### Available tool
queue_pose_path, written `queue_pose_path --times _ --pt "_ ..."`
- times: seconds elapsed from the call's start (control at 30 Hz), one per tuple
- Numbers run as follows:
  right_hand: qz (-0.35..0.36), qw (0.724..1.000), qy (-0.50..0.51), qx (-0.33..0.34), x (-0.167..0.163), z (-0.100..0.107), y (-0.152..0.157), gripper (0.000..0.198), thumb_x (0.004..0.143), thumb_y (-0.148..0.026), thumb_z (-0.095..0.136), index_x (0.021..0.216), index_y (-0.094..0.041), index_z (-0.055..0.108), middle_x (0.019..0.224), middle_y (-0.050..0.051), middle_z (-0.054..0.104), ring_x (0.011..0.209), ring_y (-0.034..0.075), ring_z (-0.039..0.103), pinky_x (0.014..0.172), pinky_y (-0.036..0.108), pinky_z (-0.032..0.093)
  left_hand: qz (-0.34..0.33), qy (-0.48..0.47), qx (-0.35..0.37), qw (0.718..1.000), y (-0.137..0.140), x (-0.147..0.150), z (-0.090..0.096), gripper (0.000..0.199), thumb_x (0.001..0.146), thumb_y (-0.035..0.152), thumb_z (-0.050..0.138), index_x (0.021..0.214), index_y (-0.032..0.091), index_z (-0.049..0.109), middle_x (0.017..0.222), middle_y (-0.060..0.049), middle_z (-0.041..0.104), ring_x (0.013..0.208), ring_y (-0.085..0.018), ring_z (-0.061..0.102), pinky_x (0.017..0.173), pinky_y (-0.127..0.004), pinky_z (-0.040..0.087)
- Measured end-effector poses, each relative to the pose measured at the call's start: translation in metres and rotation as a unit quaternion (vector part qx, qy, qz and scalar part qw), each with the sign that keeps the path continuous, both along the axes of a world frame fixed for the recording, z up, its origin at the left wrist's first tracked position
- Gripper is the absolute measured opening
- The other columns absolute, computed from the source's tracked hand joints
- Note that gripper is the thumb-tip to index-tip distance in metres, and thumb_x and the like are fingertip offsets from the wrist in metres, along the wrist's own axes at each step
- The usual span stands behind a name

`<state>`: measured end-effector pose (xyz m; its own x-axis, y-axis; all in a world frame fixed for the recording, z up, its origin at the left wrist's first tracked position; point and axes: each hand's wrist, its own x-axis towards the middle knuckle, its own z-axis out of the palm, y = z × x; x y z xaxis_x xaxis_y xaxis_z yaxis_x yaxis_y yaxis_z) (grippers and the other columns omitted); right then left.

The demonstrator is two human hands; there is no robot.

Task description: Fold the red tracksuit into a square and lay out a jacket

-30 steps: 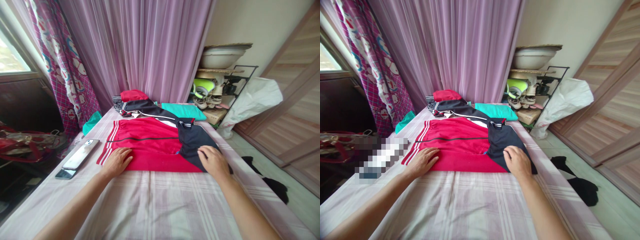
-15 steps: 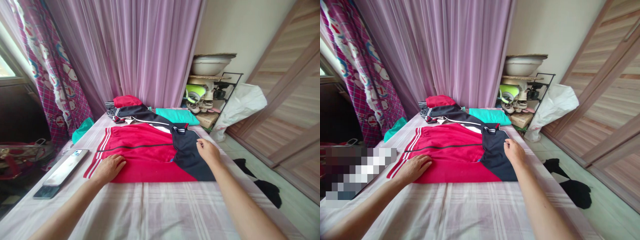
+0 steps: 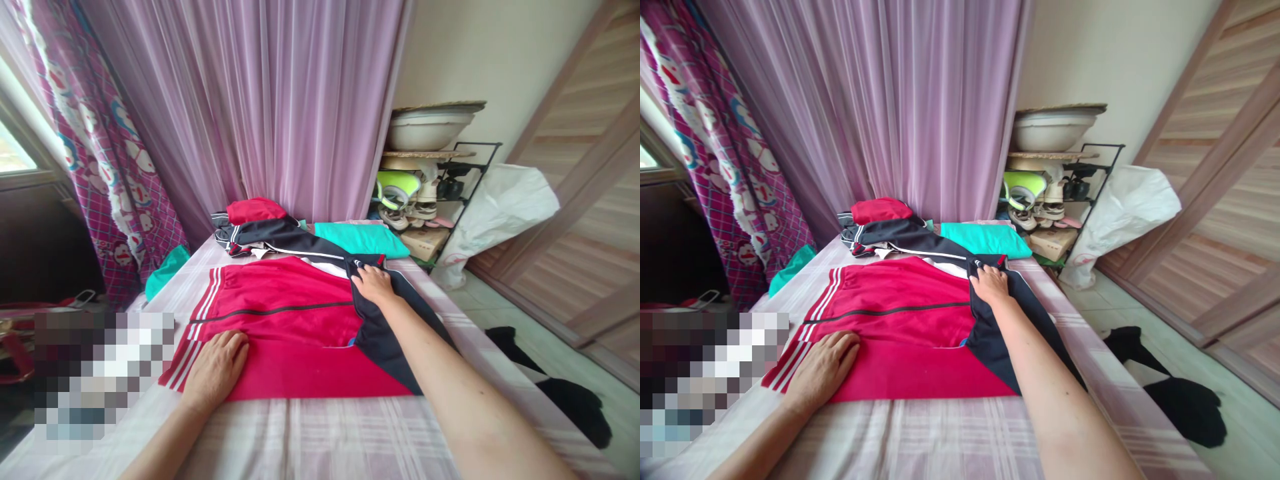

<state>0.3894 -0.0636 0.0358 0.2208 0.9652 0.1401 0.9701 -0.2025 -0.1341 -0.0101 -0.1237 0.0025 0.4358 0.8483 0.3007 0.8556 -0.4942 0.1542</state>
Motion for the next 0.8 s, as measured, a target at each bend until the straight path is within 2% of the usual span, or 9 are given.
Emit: queue_pose_path --times 0.13,0.23,0.37,0.43,0.5,0.57,0.63,0.73,0.8 --pt "0.038 0.984 0.158 0.078 -0.003 0.045 -0.005 0.043 0.1 -0.041 0.035 0.116 -0.022 0.069 0.126 0.01 0.065 0.121 0.025 0.056 0.1 0.037 0.041 -0.001 0.008 -0.006 1.0 0.001 0.0 -0.001 0.037 0.096 0.041 0.034 0.096 0.023 0.065 0.102 -0.008 0.07 0.094 -0.025 0.065 0.089 -0.042 0.049" --pt "0.121 0.912 0.375 0.116 -0.025 0.091 -0.019 0.054 0.098 -0.055 0.035 0.109 -0.019 0.072 0.119 0.009 0.07 0.112 0.023 0.061 0.097 0.035 0.046 0.005 0.001 -0.006 1.0 0.002 0.0 -0.002 0.037 0.095 0.042 0.034 0.096 0.022 0.066 0.101 -0.008 0.07 0.094 -0.026 0.065 0.09 -0.044 0.049" --pt "0.204 0.772 0.601 0.036 -0.082 0.135 -0.044 0.065 0.093 -0.067 0.037 0.113 -0.014 0.069 0.115 0.012 0.071 0.094 0.02 0.067 0.086 0.034 0.054 0.004 -0.09 -0.004 0.996 0.003 -0.001 -0.005 0.038 0.092 0.047 0.038 0.101 0.022 0.066 0.108 -0.009 0.071 0.102 -0.027 0.065 0.095 -0.045 0.049" --pt "0.243 0.728 0.64 -0.03 -0.112 0.144 -0.055 0.063 0.094 -0.065 0.037 0.119 -0.014 0.066 0.121 0.013 0.068 0.096 0.018 0.067 0.087 0.034 0.054 0.02 -0.191 -0.008 0.981 0.0 -0.001 -0.006 0.042 0.091 0.051 0.039 0.107 0.021 0.065 0.112 -0.009 0.07 0.109 -0.026 0.064 0.098 -0.042 0.049" --pt "0.278 0.711 0.64 -0.092 -0.133 0.145 -0.062 0.059 0.097 -0.061 0.035 0.126 -0.016 0.062 0.133 0.014 0.062 0.103 0.019 0.066 0.09 0.035 0.053 0.052 -0.3 -0.039 0.952 -0.003 -0.001 -0.007 0.049 0.091 0.056 0.037 0.114 0.02 0.062 0.116 -0.01 0.07 0.111 -0.025 0.064 0.097 -0.04 0.051" --pt "0.293 0.721 0.617 -0.117 -0.14 0.141 -0.067 0.054 0.098 -0.057 0.036 0.13 -0.02 0.059 0.141 0.014 0.055 0.109 0.02 0.064 0.092 0.036 0.052 0.081 -0.373 -0.088 0.92 -0.006 -0.002 -0.007 0.057 0.091 0.061 0.034 0.121 0.018 0.059 0.117 -0.01 0.07 0.109 -0.025 0.066 0.093 -0.038 0.053" --pt "0.273 0.751 0.595 -0.088 -0.131 0.131 -0.07 0.05 0.098 -0.054 0.04 0.131 -0.021 0.058 0.144 0.013 0.053 0.113 0.02 0.062 0.093 0.036 0.052 0.098 -0.393 -0.126 0.905 -0.007 -0.004 -0.007 0.063 0.089 0.064 0.037 0.126 0.017 0.056 0.114 -0.011 0.071 0.105 -0.026 0.068 0.088 -0.038 0.055" --pt "0.185 0.819 0.543 -0.012 -0.093 0.106 -0.077 0.045 0.096 -0.049 0.046 0.127 -0.021 0.061 0.139 0.012 0.057 0.112 0.021 0.064 0.091 0.036 0.053 0.113 -0.368 -0.138 0.913 -0.004 -0.01 -0.009 0.069 0.083 0.065 0.05 0.131 0.017 0.053 0.109 -0.011 0.073 0.101 -0.028 0.069 0.081 -0.039 0.056" --pt "0.122 0.886 0.447 0.03 -0.059 0.082 -0.088 0.04 0.094 -0.043 0.048 0.12 -0.019 0.066 0.128 0.011 0.065 0.109 0.024 0.065 0.09 0.039 0.053 0.131 -0.342 -0.129 0.922 -0.001 -0.012 -0.011 0.07 0.08 0.063 0.056 0.133 0.017 0.052 0.106 -0.011 0.074 0.096 -0.028 0.071 0.077 -0.038 0.056"
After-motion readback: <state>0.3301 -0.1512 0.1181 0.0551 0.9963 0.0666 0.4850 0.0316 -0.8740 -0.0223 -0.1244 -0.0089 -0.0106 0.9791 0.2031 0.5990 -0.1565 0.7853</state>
